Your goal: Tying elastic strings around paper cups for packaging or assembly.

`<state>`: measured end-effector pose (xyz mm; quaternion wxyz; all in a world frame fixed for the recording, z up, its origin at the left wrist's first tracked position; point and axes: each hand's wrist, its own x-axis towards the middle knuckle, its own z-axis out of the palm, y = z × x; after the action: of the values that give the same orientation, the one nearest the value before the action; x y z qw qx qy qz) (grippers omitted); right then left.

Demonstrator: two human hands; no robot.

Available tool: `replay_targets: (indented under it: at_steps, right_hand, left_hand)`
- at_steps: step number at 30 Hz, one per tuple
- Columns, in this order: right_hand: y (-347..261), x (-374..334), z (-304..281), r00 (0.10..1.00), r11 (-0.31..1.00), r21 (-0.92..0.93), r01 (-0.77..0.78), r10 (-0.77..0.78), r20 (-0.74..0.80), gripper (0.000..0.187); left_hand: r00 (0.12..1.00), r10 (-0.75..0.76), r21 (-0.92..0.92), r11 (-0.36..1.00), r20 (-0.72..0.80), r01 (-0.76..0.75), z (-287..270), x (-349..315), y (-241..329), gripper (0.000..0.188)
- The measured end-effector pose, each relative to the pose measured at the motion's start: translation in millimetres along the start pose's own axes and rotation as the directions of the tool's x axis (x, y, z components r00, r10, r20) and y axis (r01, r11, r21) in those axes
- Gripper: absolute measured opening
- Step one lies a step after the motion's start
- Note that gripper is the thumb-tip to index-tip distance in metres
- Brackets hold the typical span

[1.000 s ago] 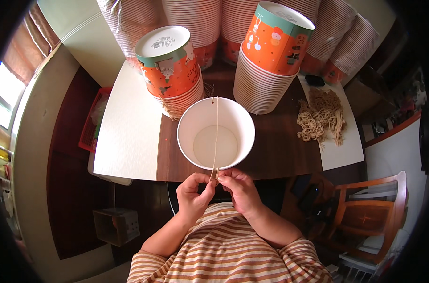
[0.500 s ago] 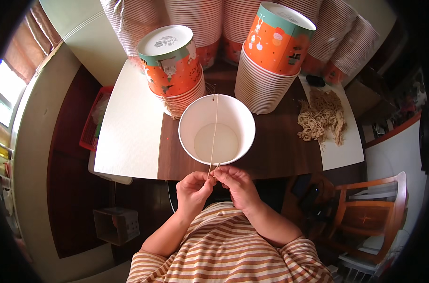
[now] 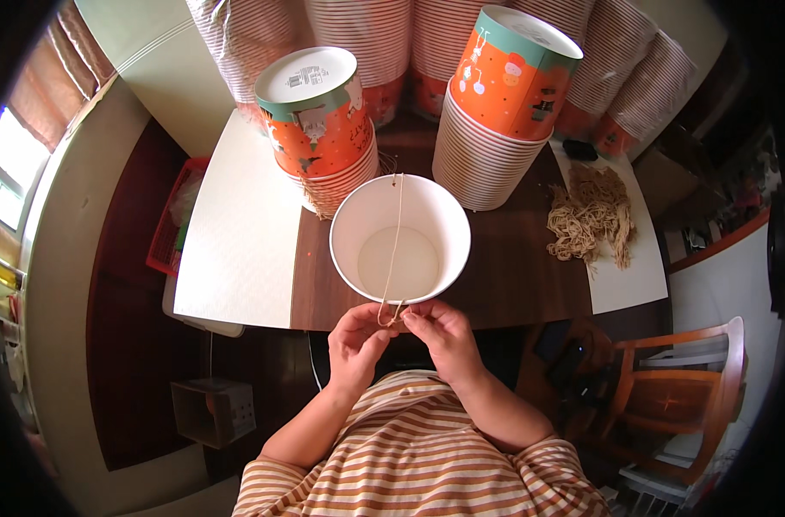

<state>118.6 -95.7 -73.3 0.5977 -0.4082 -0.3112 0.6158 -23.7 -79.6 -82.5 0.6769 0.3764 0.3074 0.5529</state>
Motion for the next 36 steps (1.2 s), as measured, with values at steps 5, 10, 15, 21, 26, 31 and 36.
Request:
replay_targets:
  at_steps: [5,10,15,21,26,31,36]
  right_hand:
    - [1,-2,-4,0.997,0.976,-0.201,0.082,-0.081,0.016,0.008]
    - [0,-3,-3,0.994,0.965,-0.244,0.100,-0.105,-0.007,0.008]
    - [2,0,-3,0.981,0.942,-0.293,0.160,-0.184,-0.055,0.010]
    - [-4,0,1,0.979,0.940,-0.300,0.165,-0.192,-0.063,0.012]
    - [2,1,-5,0.984,0.943,-0.298,0.148,-0.172,-0.055,0.012]
    - [0,1,-1,0.981,0.949,-0.272,0.161,-0.183,-0.059,0.012]
    - [0,1,-2,0.974,0.934,-0.299,0.195,-0.221,-0.056,0.011]
  left_hand:
    - [0.994,0.074,0.237,0.967,0.081,-0.091,4,2,0,0.024]
    - [0.997,0.057,0.383,0.921,0.044,-0.070,2,3,-2,0.014]
    - [0.997,0.069,0.541,0.837,0.045,-0.082,2,3,5,0.008]
    - [0.999,0.000,0.441,0.897,0.048,-0.021,2,0,14,0.008]
    - [1.000,-0.022,0.333,0.943,0.017,0.015,2,-1,13,0.010]
    - [1.000,0.025,0.413,0.911,0.003,-0.024,1,0,9,0.008]
    - [0.994,0.107,0.548,0.833,-0.018,-0.080,-1,1,5,0.006]
